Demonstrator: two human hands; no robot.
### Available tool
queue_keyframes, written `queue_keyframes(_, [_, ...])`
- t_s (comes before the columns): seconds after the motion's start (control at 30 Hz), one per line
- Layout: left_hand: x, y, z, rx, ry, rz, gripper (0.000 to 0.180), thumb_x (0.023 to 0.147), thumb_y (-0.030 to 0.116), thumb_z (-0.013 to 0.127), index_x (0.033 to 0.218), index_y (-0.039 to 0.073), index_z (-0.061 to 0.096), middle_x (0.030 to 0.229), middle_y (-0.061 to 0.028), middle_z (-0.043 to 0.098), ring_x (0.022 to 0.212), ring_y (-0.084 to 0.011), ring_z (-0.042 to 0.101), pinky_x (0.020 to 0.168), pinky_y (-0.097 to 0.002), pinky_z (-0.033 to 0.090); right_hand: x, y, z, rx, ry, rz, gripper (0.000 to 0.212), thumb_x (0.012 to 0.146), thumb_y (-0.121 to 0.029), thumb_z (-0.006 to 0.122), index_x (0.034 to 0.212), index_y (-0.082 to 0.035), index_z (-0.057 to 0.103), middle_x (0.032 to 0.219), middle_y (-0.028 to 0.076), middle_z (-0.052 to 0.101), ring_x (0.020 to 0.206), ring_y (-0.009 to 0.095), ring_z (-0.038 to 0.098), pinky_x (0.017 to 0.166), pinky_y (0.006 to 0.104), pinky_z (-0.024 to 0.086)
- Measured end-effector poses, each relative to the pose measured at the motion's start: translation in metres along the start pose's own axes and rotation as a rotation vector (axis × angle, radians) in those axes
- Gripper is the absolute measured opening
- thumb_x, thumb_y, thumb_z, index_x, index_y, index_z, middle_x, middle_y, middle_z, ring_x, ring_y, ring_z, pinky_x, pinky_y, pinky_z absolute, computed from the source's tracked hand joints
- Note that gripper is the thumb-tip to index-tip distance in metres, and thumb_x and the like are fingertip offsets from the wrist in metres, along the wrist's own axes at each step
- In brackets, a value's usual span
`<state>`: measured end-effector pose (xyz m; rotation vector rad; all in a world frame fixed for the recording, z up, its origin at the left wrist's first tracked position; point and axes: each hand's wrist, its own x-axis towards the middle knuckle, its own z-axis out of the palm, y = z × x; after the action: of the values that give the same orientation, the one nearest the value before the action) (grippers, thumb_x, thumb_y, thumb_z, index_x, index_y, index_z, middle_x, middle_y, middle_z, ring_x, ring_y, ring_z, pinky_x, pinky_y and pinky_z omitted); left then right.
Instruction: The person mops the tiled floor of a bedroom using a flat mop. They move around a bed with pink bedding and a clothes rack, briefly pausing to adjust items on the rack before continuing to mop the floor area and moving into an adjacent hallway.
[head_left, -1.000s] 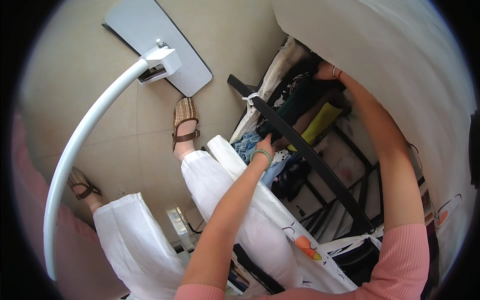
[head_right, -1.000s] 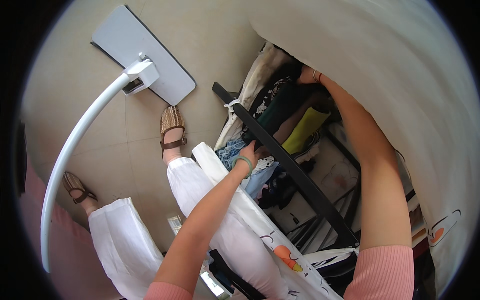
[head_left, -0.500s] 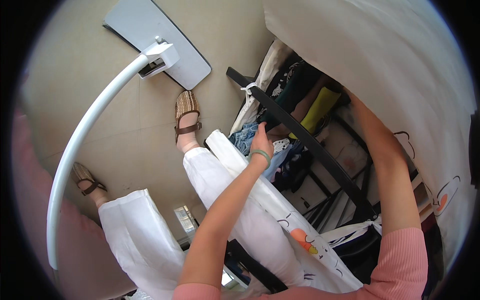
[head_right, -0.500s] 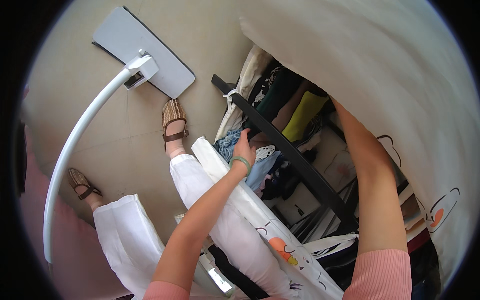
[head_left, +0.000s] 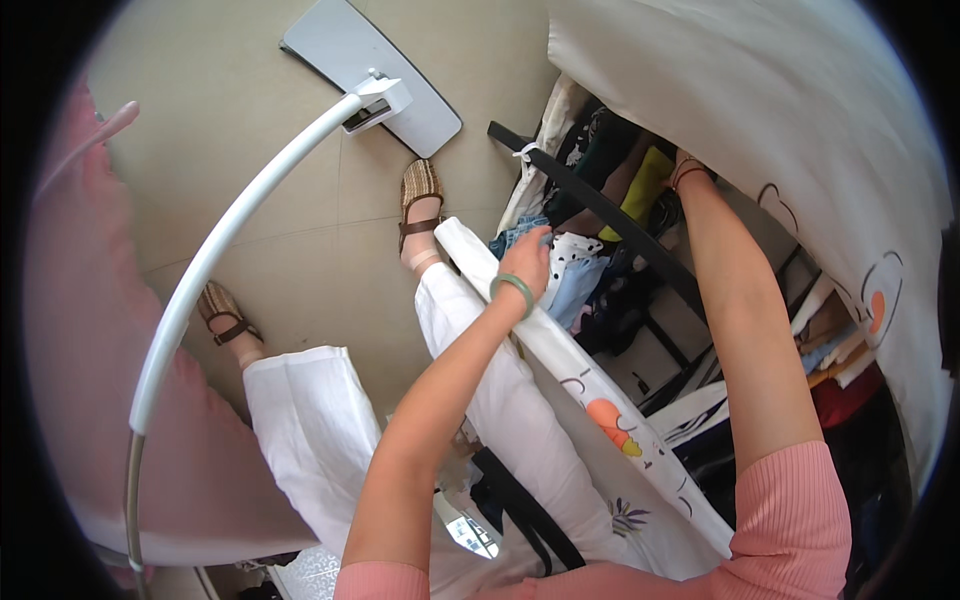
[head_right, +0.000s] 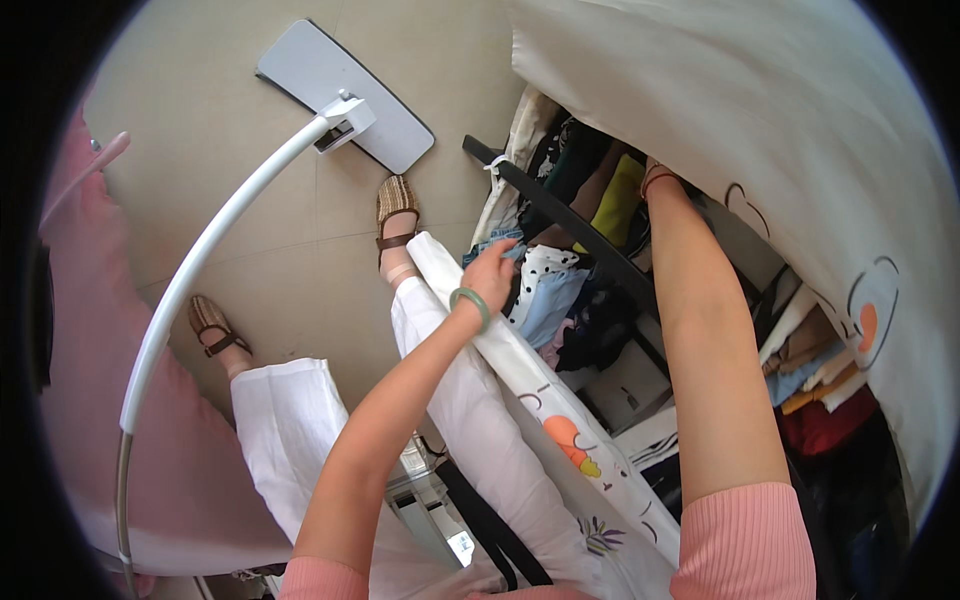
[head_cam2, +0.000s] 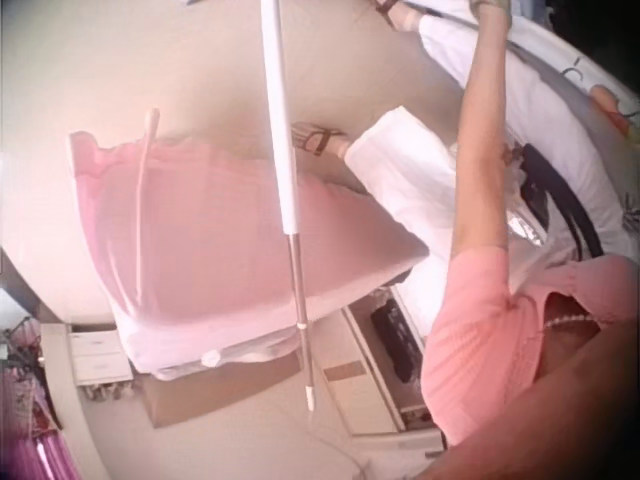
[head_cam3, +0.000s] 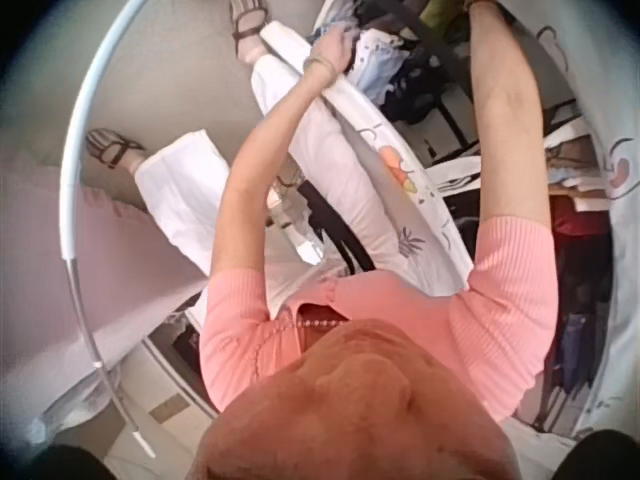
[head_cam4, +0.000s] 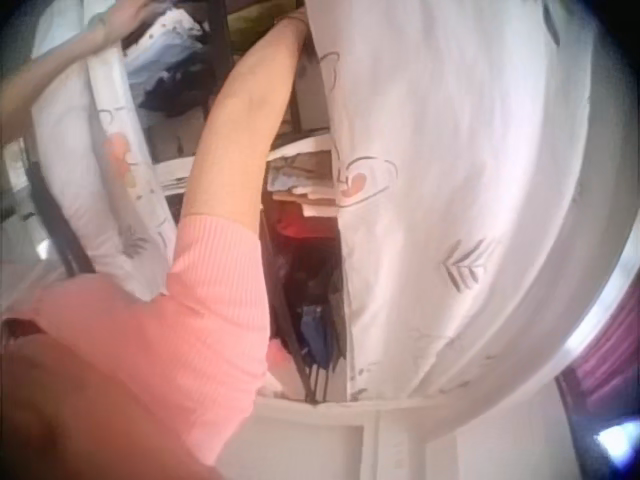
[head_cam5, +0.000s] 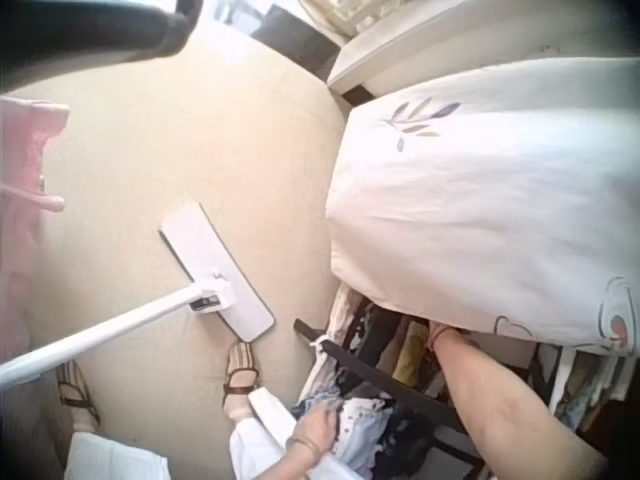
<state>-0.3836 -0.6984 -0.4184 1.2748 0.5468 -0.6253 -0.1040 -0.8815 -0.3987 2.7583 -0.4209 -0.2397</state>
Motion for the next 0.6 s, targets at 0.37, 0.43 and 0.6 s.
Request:
queue_keyframes(0.37, [-0.158, 0.032, -0.230, -0.549, 0.502, -0.231, 0.031, 0.091, 0.020, 0.049, 0.116, 0.002, 0.050, 0.107, -0.0073, 0.058, 0.097, -0.0143, 0.056, 0.081, -0.0273, 0.046, -0.288, -0.197, -0.045, 0.962, -0.220, 0.143, 0.037, 0.085, -0.032, 0.043, 0.084, 0.001, 0.060, 0.085, 0.022, 0.060, 0.083, 0.039, 0.055, 0.075, 0.0429, 0.042])
queue_keyframes(0.43, [-0.195, 0.053, -0.271, -0.424, 0.556, -0.175, 0.030, 0.091, 0.018, 0.049, 0.116, 0.002, 0.051, 0.108, -0.0071, 0.057, 0.099, -0.0140, 0.055, 0.082, -0.0261, 0.045, -0.366, -0.232, -0.044, 1.084, -0.725, 0.279, 0.041, 0.082, -0.039, 0.053, 0.085, 0.001, 0.062, 0.076, 0.018, 0.062, 0.082, 0.028, 0.060, 0.074, 0.0374, 0.046])
queue_keyframes(0.6, [-0.299, 0.124, -0.358, 0.166, 0.648, -0.042, 0.028, 0.087, 0.010, 0.051, 0.115, 0.002, 0.052, 0.112, -0.0092, 0.055, 0.106, -0.0204, 0.052, 0.089, -0.0312, 0.041, -0.512, -0.317, -0.127, 1.353, -1.607, 0.608, 0.073, 0.076, -0.053, 0.060, 0.124, 0.000, 0.041, 0.110, 0.018, 0.052, 0.095, 0.028, 0.055, 0.083, 0.0410, 0.045])
